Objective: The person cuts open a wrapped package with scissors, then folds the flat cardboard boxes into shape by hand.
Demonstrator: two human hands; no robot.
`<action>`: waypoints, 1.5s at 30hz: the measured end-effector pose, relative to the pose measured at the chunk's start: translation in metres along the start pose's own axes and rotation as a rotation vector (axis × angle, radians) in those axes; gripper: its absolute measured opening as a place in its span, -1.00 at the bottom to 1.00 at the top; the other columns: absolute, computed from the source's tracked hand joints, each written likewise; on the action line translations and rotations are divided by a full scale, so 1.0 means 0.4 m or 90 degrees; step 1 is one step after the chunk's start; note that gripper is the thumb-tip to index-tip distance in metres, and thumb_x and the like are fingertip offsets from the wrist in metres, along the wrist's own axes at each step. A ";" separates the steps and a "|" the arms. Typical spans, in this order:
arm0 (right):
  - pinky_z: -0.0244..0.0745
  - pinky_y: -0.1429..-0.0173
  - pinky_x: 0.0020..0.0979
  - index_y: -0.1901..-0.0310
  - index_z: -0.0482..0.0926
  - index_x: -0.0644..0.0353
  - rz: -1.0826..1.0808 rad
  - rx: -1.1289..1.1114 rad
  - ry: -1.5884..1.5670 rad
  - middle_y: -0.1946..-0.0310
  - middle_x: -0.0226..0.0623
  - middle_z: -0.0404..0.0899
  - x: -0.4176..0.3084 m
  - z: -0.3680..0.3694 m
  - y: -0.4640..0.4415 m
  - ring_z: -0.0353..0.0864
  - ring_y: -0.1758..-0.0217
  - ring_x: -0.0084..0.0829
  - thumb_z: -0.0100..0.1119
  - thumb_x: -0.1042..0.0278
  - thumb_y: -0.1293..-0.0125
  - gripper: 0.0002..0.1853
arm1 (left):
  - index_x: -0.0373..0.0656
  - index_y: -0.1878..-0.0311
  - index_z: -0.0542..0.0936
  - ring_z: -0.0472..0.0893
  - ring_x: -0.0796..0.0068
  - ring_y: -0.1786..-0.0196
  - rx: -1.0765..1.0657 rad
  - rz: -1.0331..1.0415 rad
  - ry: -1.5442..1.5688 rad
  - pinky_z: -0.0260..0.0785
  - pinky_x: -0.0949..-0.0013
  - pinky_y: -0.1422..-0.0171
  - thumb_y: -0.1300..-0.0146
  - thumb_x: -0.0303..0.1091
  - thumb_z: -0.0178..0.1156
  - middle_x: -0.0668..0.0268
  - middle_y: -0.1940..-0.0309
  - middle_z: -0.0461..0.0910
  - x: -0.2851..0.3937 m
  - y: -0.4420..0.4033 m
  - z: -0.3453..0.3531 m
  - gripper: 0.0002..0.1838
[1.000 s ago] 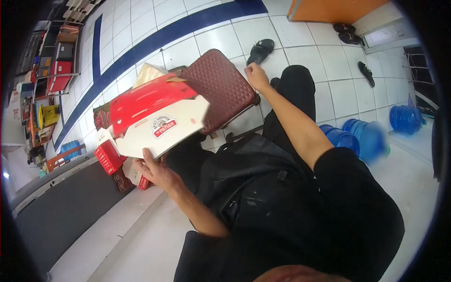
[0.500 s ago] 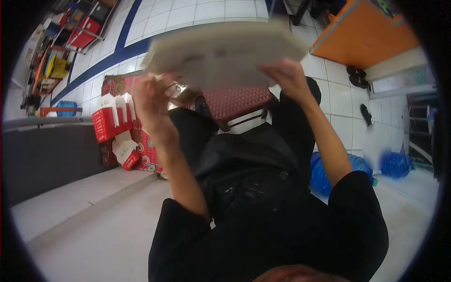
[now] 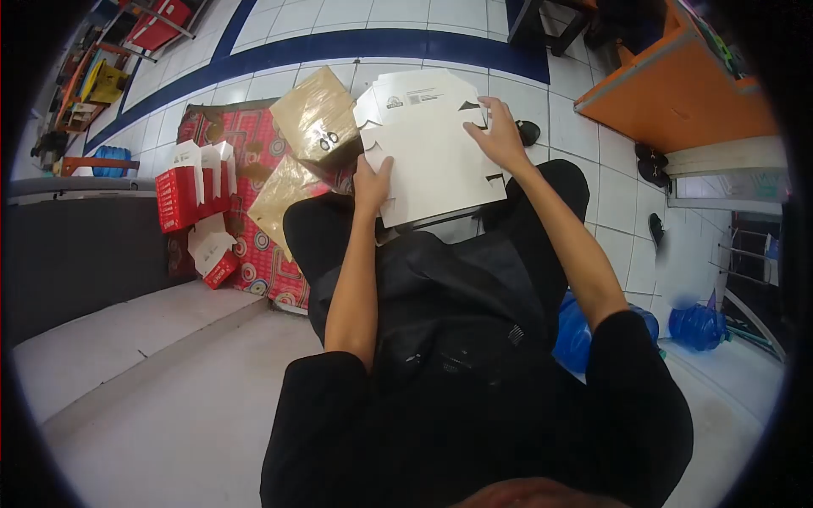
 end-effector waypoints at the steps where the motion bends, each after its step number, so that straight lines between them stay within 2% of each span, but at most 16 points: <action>1: 0.49 -0.48 -0.10 -0.42 0.48 0.14 0.013 -0.003 -0.082 -0.34 -0.03 0.55 -0.072 -0.031 0.027 0.57 -0.42 -0.07 0.55 0.18 -0.36 -0.34 | -0.43 -0.30 0.49 0.72 -0.28 -0.17 -0.021 -0.041 -0.036 0.53 -0.04 -0.34 -0.39 -0.06 0.47 -0.28 -0.14 0.71 -0.012 0.000 -0.002 -0.32; 2: 0.47 -0.49 -0.12 -0.41 0.50 0.14 0.025 -0.007 -0.164 -0.39 -0.05 0.53 -0.177 -0.101 0.039 0.55 -0.45 -0.11 0.53 0.20 -0.38 -0.36 | -0.43 -0.35 0.45 0.68 -0.32 -0.20 -0.041 -0.083 -0.070 0.50 -0.08 -0.39 -0.37 -0.03 0.49 -0.30 -0.17 0.67 -0.020 0.000 -0.006 -0.25; 4: 0.44 -0.51 -0.15 -0.39 0.51 0.20 -0.129 0.098 -0.178 -0.44 -0.10 0.52 -0.336 -0.263 0.044 0.53 -0.47 -0.18 0.46 0.27 -0.44 -0.44 | -0.46 -0.53 0.33 0.44 -0.43 -0.39 0.094 0.128 -0.309 0.24 -0.21 -0.60 -0.22 0.03 0.61 -0.38 -0.36 0.41 0.008 0.010 -0.054 0.03; 5: 0.56 -0.44 -0.11 -0.45 0.47 0.22 -0.334 0.177 -0.224 -0.32 -0.11 0.60 -0.431 -0.360 0.034 0.65 -0.35 -0.24 0.15 0.29 -0.66 -0.57 | -0.46 -0.57 0.30 0.44 -0.34 -0.42 0.110 0.182 -0.256 0.23 -0.19 -0.59 -0.29 0.04 0.56 -0.38 -0.36 0.41 0.073 -0.008 -0.114 0.02; 9: 0.55 -0.45 -0.09 -0.45 0.47 0.21 -0.708 0.142 -0.180 -0.34 -0.08 0.59 -0.667 -0.592 0.088 0.64 -0.37 -0.21 0.19 0.27 -0.64 -0.54 | -0.46 -0.58 0.30 0.44 -0.27 -0.43 -0.002 0.477 0.006 0.24 -0.14 -0.61 -0.33 0.00 0.52 -0.34 -0.38 0.41 0.468 0.097 -0.355 -0.02; 12: 0.55 -0.45 -0.08 -0.46 0.47 0.21 -0.738 0.016 -0.148 -0.34 -0.05 0.58 -0.754 -0.616 0.128 0.63 -0.38 -0.18 0.21 0.26 -0.62 -0.52 | -0.46 -0.59 0.29 0.44 -0.22 -0.45 -0.245 0.669 0.130 0.24 -0.11 -0.61 -0.36 -0.03 0.50 -0.30 -0.40 0.42 0.700 0.266 -0.417 -0.04; 15: 0.55 -0.45 -0.07 -0.46 0.47 0.20 -0.735 -0.019 -0.146 -0.35 -0.03 0.57 -0.798 -0.642 0.141 0.62 -0.39 -0.16 0.24 0.25 -0.60 -0.51 | -0.46 -0.60 0.28 0.45 -0.16 -0.46 -0.342 0.697 0.175 0.24 -0.08 -0.62 -0.39 -0.06 0.47 -0.27 -0.41 0.42 0.793 0.353 -0.402 -0.07; 28: 0.53 -0.45 -0.01 -0.47 0.48 0.18 -0.811 0.072 -0.189 -0.39 0.08 0.53 -0.791 -0.635 0.179 0.58 -0.43 -0.05 0.37 0.20 -0.51 -0.42 | -0.45 -0.63 0.26 0.45 0.06 -0.52 -0.326 0.661 0.286 0.25 0.06 -0.66 -0.52 -0.20 0.36 -0.12 -0.48 0.43 0.821 0.358 -0.388 -0.19; 32: 0.53 -0.45 0.01 -0.47 0.48 0.17 -0.669 0.198 -0.214 -0.40 0.11 0.52 -0.686 -0.561 0.148 0.57 -0.44 -0.02 0.40 0.18 -0.48 -0.39 | -0.45 -0.64 0.25 0.45 0.13 -0.54 -0.200 0.544 0.362 0.25 0.10 -0.67 -0.56 -0.24 0.33 -0.07 -0.50 0.43 0.817 0.356 -0.403 -0.23; 34: 0.53 -0.45 0.01 -0.47 0.49 0.17 -0.442 0.154 -0.158 -0.41 0.13 0.51 -0.560 -0.428 0.124 0.57 -0.45 0.00 0.42 0.17 -0.47 -0.38 | -0.45 -0.64 0.24 0.45 0.17 -0.55 -0.078 0.340 0.372 0.25 0.12 -0.68 -0.58 -0.27 0.31 -0.05 -0.51 0.44 0.751 0.315 -0.355 -0.24; 36: 0.52 -0.45 0.02 -0.48 0.49 0.16 -0.192 -0.005 0.005 -0.42 0.15 0.50 -0.341 -0.234 0.133 0.56 -0.45 0.01 0.44 0.17 -0.46 -0.37 | -0.45 -0.65 0.24 0.45 0.20 -0.56 -0.033 0.089 0.266 0.25 0.14 -0.68 -0.60 -0.29 0.29 -0.02 -0.52 0.44 0.539 0.219 -0.235 -0.26; 38: 0.29 -0.68 0.07 -0.60 0.33 0.16 0.023 -0.185 0.296 -0.63 0.00 0.34 -0.071 -0.094 0.217 0.34 -0.68 0.09 0.58 0.22 -0.27 -0.09 | -0.55 -0.72 -0.05 0.23 -0.27 -0.72 -0.092 0.118 -0.097 0.13 0.00 -0.78 -0.25 -0.10 0.62 -0.42 -0.65 0.16 0.119 0.159 -0.109 0.29; 39: 0.36 -0.65 0.05 -0.60 0.31 0.17 0.078 -0.233 0.292 -0.64 0.02 0.31 -0.069 -0.100 0.237 0.37 -0.66 0.11 0.61 0.26 -0.21 -0.05 | -0.60 -0.71 -0.10 0.16 -0.43 -0.71 -0.120 0.063 -0.243 0.08 -0.05 -0.80 -0.09 -0.04 0.70 -0.50 -0.65 0.07 0.023 0.188 -0.085 0.44; 40: 0.43 -0.61 0.03 -0.59 0.29 0.17 0.132 -0.284 0.289 -0.64 0.04 0.28 -0.070 -0.107 0.256 0.40 -0.64 0.13 0.65 0.29 -0.15 0.00 | -0.59 -0.72 -0.10 0.22 -0.36 -0.70 -0.118 0.111 -0.278 0.17 -0.03 -0.77 -0.01 -0.08 0.74 -0.45 -0.64 0.13 -0.032 0.212 -0.076 0.48; 43: 0.59 -0.44 0.04 -0.47 0.38 0.16 0.029 -0.242 0.155 -0.45 0.06 0.44 0.030 -0.080 0.308 0.58 -0.42 0.22 0.53 0.42 -0.15 -0.17 | -0.54 -0.71 0.02 0.35 -0.25 -0.64 -0.150 -0.010 -0.208 0.30 0.02 -0.70 0.04 -0.16 0.74 -0.34 -0.60 0.27 -0.034 0.263 -0.082 0.41; 45: 0.61 -0.38 0.04 -0.44 0.40 0.15 0.040 -0.259 0.175 -0.40 0.06 0.46 0.010 -0.083 0.304 0.61 -0.35 0.23 0.53 0.43 -0.14 -0.20 | -0.48 -0.68 0.16 0.47 -0.16 -0.56 -0.131 0.055 -0.217 0.41 0.06 -0.61 0.10 -0.24 0.73 -0.22 -0.52 0.42 -0.032 0.252 -0.079 0.32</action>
Point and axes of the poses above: each hand's wrist, its own y-axis away from the middle knuckle, its own z-axis out of the palm, x = y × z, the point moved 1 cm from there along -y, towards the middle knuckle
